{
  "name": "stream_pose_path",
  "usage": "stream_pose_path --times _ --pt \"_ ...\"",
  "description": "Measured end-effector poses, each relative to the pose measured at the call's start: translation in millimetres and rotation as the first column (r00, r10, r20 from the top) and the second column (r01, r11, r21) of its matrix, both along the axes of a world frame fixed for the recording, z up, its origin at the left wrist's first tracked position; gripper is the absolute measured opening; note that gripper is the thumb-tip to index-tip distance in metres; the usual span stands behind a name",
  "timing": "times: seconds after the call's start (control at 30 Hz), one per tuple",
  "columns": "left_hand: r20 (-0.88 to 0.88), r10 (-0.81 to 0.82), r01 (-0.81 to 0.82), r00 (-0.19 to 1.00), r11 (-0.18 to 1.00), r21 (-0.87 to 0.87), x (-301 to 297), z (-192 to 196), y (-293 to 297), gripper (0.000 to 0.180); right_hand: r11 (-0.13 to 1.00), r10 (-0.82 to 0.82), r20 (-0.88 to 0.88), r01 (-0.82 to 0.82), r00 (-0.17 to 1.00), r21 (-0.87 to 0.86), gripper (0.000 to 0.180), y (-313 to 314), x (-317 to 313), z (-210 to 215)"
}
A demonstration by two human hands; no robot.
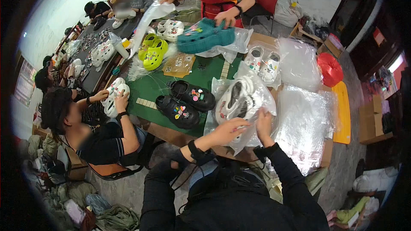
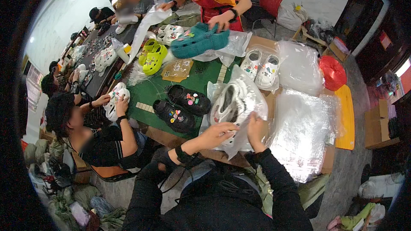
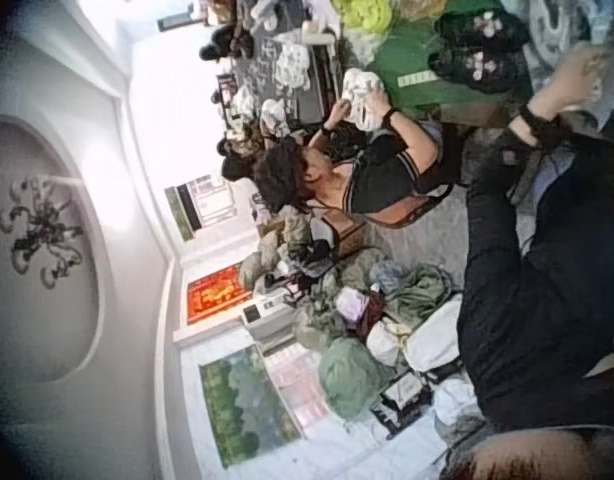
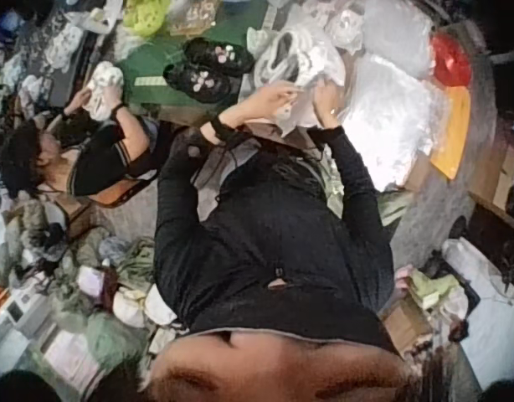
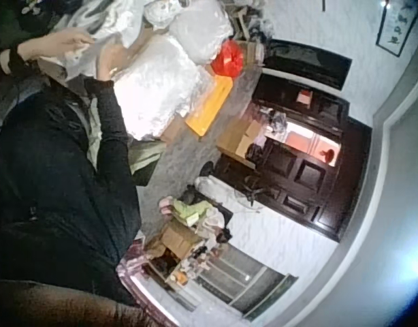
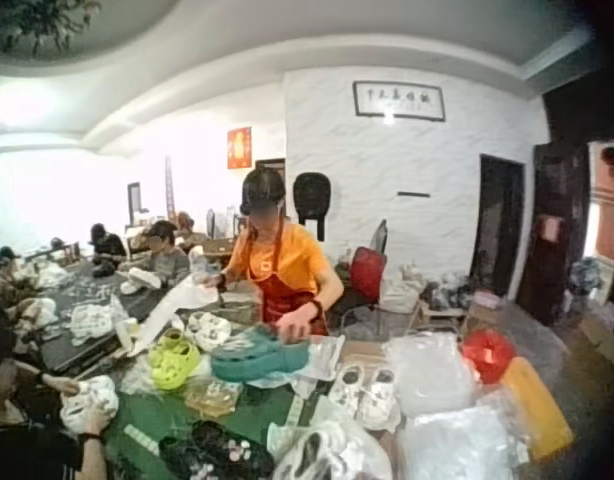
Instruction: Pack shoes into plastic bags at a manufacturing workstation.
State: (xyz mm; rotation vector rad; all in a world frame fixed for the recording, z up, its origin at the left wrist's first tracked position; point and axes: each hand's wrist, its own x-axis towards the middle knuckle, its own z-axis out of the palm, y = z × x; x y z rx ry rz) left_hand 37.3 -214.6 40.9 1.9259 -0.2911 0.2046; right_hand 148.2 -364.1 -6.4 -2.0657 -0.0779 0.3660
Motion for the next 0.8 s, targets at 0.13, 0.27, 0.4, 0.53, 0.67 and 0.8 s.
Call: stream_pose_path --times 0.13,0.27,0.4,0.53,0.67,0.8 --pt "-0.123 0.090 -0.075 0.988 0.990 0.122 -6 -53 50 0.024 0.912 -0.268 0.164 0.195 0.949 0.361 0.029 -36 48 -77" --pt "-0.128 0.439 -0.304 0.889 0.777 0.552 -24 -89 100 0.043 0.791 -0.314 -0.158 0.350 0.936 0.501 0.021 -42 49 -71" --pt "-0.130 0.676 -0.355 0.725 0.528 0.771 -33 -103 138 0.061 0.650 -0.339 -0.213 0.392 0.916 0.651 0.017 -36 52 -70" --pt "-0.196 0.800 -0.340 0.567 0.444 0.829 -39 -112 171 0.074 0.637 -0.365 -0.147 0.362 0.919 0.681 0.017 -13 59 -52" --pt "-0.154 0.793 -0.313 0.589 0.399 0.862 -30 -101 179 0.077 0.736 -0.243 -0.075 0.234 0.967 0.635 0.024 2 80 -12" --pt "-0.062 0.738 -0.372 0.672 0.409 0.834 -34 -121 193 0.068 0.710 -0.290 -0.054 0.253 0.955 0.658 0.024 16 125 18"
